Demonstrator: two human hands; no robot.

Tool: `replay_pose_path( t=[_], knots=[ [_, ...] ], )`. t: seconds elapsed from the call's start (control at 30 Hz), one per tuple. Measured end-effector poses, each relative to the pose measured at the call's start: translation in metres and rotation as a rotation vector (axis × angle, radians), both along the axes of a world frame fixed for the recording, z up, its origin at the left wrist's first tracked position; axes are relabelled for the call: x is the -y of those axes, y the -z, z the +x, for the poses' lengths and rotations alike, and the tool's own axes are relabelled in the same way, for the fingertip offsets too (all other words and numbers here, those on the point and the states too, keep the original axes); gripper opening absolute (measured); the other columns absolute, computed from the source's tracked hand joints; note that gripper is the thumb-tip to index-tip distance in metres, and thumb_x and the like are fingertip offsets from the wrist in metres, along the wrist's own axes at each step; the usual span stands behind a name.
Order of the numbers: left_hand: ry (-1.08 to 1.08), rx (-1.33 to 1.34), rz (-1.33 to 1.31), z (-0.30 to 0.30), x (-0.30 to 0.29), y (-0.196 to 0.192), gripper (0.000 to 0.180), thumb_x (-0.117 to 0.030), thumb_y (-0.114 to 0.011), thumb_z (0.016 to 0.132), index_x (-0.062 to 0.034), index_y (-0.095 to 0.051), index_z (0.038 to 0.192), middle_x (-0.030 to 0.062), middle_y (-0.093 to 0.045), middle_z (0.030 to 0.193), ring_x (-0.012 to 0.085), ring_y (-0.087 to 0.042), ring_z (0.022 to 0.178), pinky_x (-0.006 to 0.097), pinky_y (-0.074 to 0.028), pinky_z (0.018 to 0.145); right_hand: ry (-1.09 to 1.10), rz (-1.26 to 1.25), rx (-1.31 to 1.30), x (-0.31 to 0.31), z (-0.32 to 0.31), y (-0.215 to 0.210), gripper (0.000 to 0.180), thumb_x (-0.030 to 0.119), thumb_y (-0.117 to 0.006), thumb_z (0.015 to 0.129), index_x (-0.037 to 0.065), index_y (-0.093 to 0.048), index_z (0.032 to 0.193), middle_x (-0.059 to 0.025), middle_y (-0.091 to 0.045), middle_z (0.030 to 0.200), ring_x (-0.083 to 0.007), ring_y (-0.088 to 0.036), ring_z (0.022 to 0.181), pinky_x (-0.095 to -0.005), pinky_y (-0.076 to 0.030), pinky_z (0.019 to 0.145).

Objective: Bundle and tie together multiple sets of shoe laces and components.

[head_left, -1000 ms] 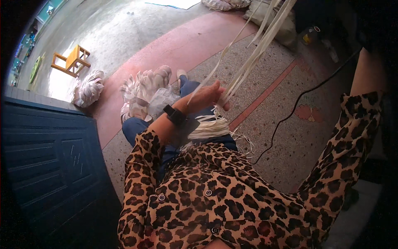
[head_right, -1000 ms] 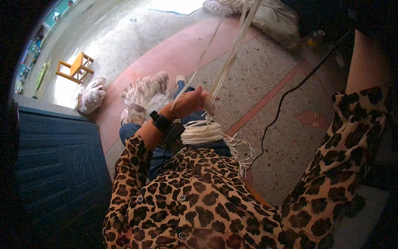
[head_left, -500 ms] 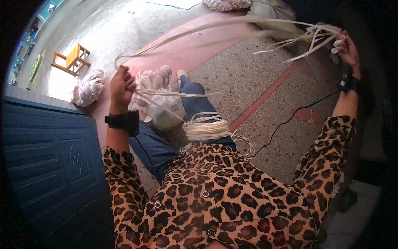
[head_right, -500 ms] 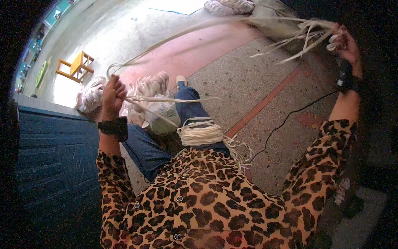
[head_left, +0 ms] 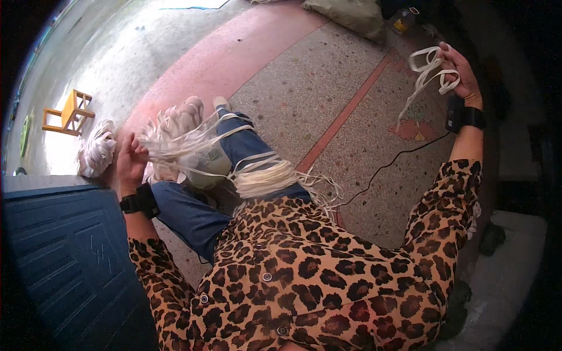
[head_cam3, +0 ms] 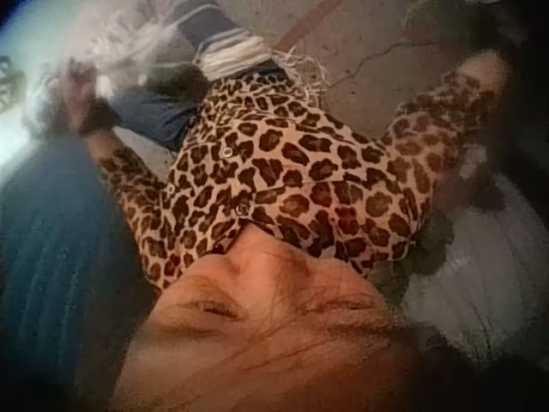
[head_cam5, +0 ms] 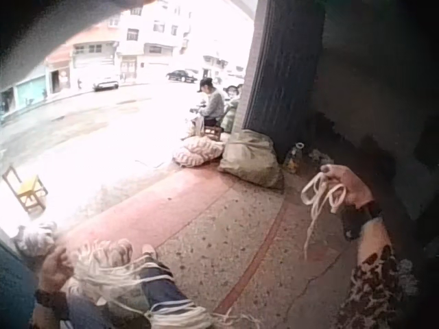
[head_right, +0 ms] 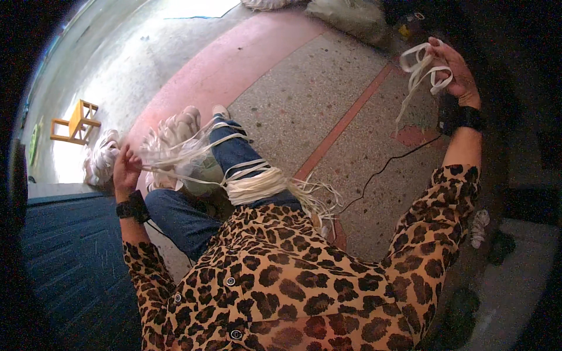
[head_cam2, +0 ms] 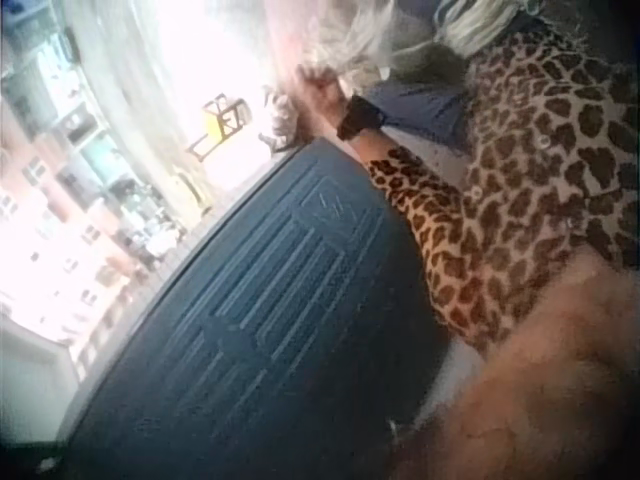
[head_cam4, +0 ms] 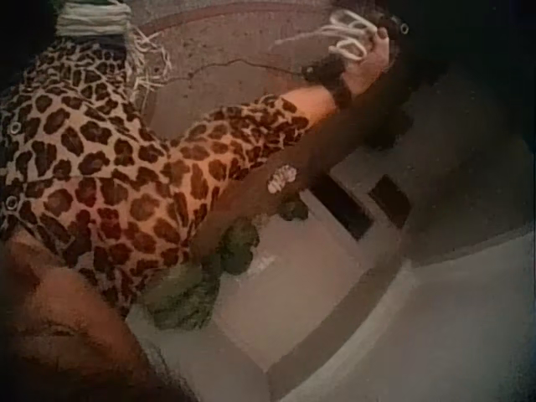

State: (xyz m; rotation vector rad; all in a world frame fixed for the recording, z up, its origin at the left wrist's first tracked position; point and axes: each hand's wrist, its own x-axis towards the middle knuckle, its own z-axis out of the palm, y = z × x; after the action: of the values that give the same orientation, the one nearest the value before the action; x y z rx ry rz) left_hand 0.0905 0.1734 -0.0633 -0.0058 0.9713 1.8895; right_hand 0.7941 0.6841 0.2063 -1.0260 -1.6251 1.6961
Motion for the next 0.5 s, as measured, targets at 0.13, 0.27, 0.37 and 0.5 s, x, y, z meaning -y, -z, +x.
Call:
replay_pose_path(
  t=[0.13,0.27,0.37,0.5],
  knots=[
    [0.193,-0.079,0.046,0.063,-0.05,-0.038,0.019,-0.018,-0.057,0.101,-0.0071,-0.059,0.116,-0.0003,-0.057,0.079,0.0105,-0.052,0.066,0.028,-0.046,0.065,-0.16,0.18,0.048,0.037,-0.049,-0.034,0.038,0.018,-0.06,0.097,0.004,-0.055,0.132,-0.0021,-0.067,0.108,-0.0039,-0.061,0.079,-0.0163,-0.05,0.055],
    [0.374,-0.16,0.108,0.119,-0.085,-0.05,0.02,-0.023,-0.058,0.101,-0.0072,-0.062,0.112,0.0034,-0.064,0.09,0.0166,-0.062,0.077,0.031,-0.051,0.073,-0.32,0.965,0.089,0.097,-0.114,-0.045,0.038,0.02,-0.056,0.099,0.004,-0.052,0.133,0.0004,-0.064,0.107,-0.0003,-0.054,0.064,-0.0165,-0.05,0.058],
    [0.482,-0.28,0.105,0.149,-0.124,-0.055,0.032,-0.03,-0.054,0.102,-0.0034,-0.06,0.119,0.0129,-0.066,0.116,0.0247,-0.063,0.103,0.038,-0.052,0.086,-0.302,0.841,0.063,0.148,-0.153,-0.064,0.042,0.023,-0.057,0.099,0.004,-0.052,0.135,0.001,-0.061,0.104,0.0007,-0.055,0.066,-0.0154,-0.05,0.064],
    [0.409,-0.381,0.163,0.187,-0.154,-0.068,0.031,-0.027,-0.052,0.103,-0.0027,-0.061,0.119,0.0143,-0.065,0.124,0.0271,-0.06,0.118,0.041,-0.05,0.095,-0.561,0.178,-0.096,0.203,-0.219,-0.093,0.032,0.02,-0.052,0.1,0.002,-0.051,0.127,0.0041,-0.055,0.083,0.0016,-0.05,0.055,-0.0105,-0.042,0.047]
  ],
)
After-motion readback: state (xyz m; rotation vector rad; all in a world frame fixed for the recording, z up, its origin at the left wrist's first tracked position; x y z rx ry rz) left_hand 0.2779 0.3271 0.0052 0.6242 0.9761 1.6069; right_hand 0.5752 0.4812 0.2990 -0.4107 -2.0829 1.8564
